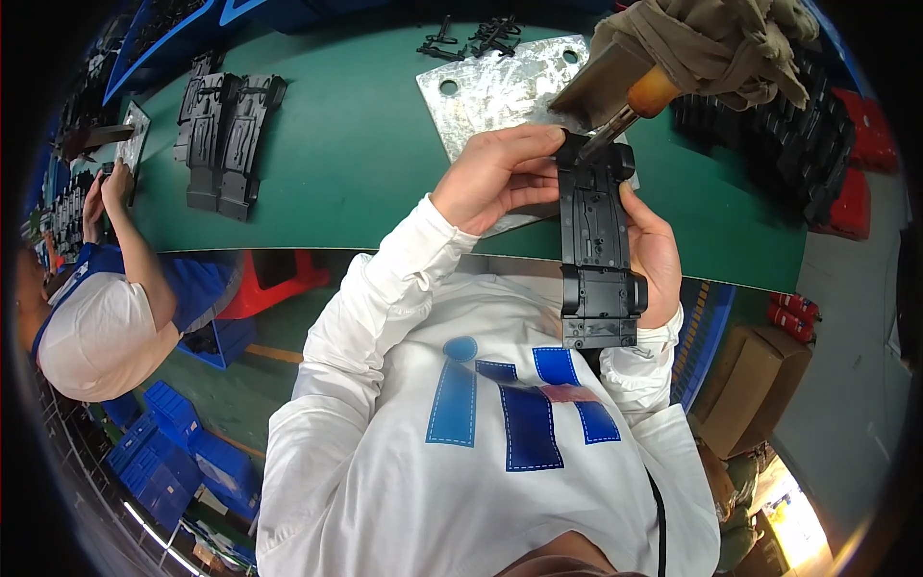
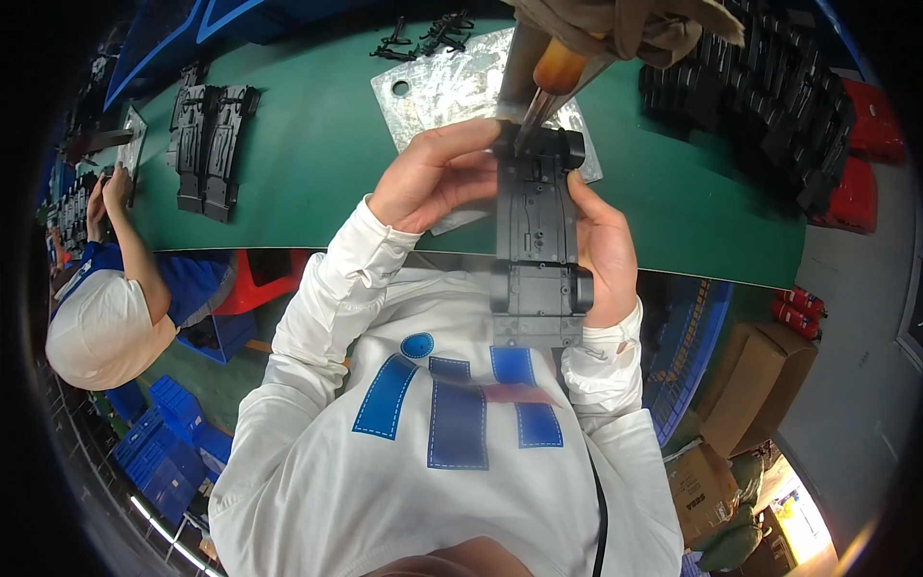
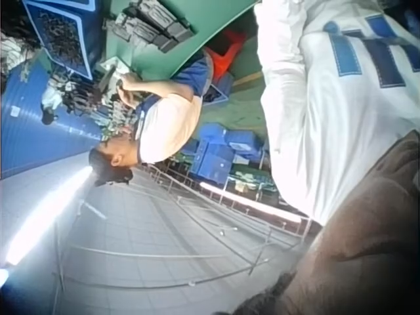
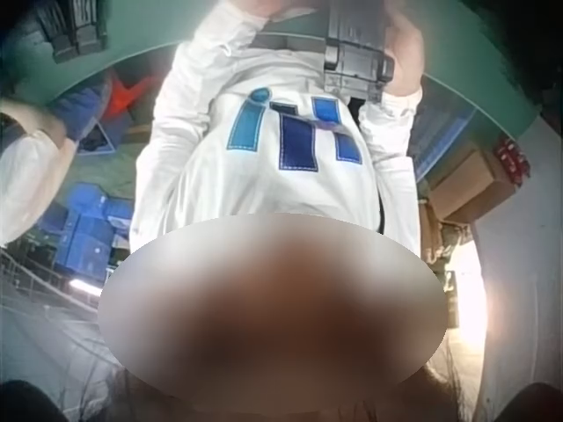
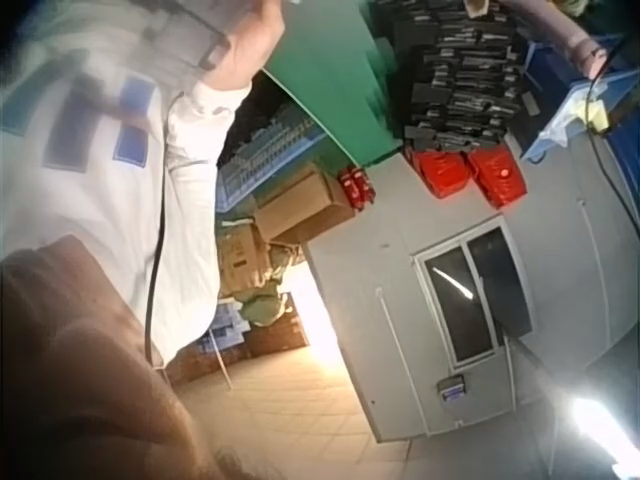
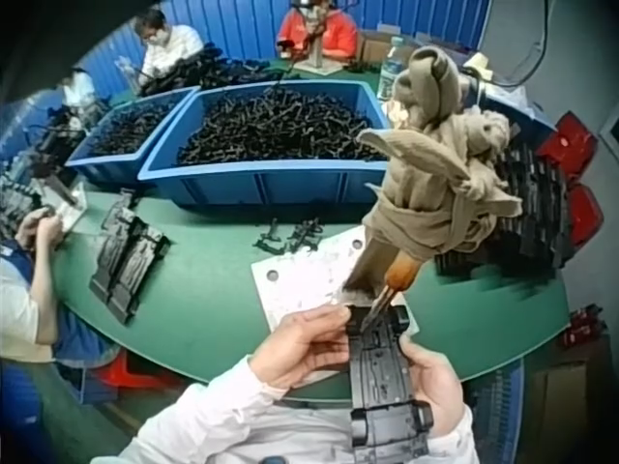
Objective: Assembling plastic toy car components and securing parts with a heat-sealing tool.
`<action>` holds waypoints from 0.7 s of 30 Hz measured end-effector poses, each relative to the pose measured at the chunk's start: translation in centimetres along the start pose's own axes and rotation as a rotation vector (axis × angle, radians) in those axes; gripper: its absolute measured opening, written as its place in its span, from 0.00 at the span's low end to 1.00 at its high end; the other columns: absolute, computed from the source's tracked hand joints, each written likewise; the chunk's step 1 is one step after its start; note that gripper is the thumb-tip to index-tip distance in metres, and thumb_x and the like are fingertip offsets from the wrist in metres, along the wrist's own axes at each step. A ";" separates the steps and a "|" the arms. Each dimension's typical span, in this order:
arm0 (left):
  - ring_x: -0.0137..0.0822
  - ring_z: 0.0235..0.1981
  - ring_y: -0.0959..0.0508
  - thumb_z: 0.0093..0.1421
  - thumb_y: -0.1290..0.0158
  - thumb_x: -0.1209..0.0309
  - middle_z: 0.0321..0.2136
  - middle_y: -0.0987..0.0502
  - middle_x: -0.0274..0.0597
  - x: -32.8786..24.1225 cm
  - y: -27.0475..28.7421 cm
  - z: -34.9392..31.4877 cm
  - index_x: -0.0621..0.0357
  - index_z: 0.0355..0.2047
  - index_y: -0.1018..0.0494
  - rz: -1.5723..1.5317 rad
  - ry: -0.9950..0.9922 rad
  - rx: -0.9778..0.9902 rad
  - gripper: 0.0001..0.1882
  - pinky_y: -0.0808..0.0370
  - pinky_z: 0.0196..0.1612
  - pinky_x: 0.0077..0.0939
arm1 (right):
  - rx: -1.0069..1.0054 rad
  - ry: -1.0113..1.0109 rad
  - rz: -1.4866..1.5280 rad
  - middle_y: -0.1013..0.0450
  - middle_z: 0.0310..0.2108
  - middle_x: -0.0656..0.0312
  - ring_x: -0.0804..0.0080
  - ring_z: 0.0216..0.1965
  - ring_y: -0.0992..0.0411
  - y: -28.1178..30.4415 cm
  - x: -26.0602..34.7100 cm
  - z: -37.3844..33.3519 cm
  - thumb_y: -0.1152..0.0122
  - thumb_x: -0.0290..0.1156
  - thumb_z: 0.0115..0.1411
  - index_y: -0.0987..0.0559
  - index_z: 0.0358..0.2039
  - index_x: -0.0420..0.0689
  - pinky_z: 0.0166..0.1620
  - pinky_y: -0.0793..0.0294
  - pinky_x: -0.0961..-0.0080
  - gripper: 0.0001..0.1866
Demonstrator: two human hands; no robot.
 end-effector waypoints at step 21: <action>0.24 0.27 0.22 0.63 0.46 0.72 0.29 0.19 0.42 -2.6 0.2 -8.4 0.67 0.57 0.32 0.232 -0.305 0.089 0.22 0.23 0.33 0.17 | 0.125 0.150 -0.304 0.25 0.48 0.50 0.63 0.43 0.22 0.0 -4.0 -1.9 0.55 0.38 0.70 0.31 0.55 0.36 0.44 0.19 0.68 0.21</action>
Point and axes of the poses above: each hand's wrist, its own z-axis towards the middle knuckle, its own y-axis out of the back of the hand, x = y × z, the point moved 8 cm from there along z, towards the middle knuckle
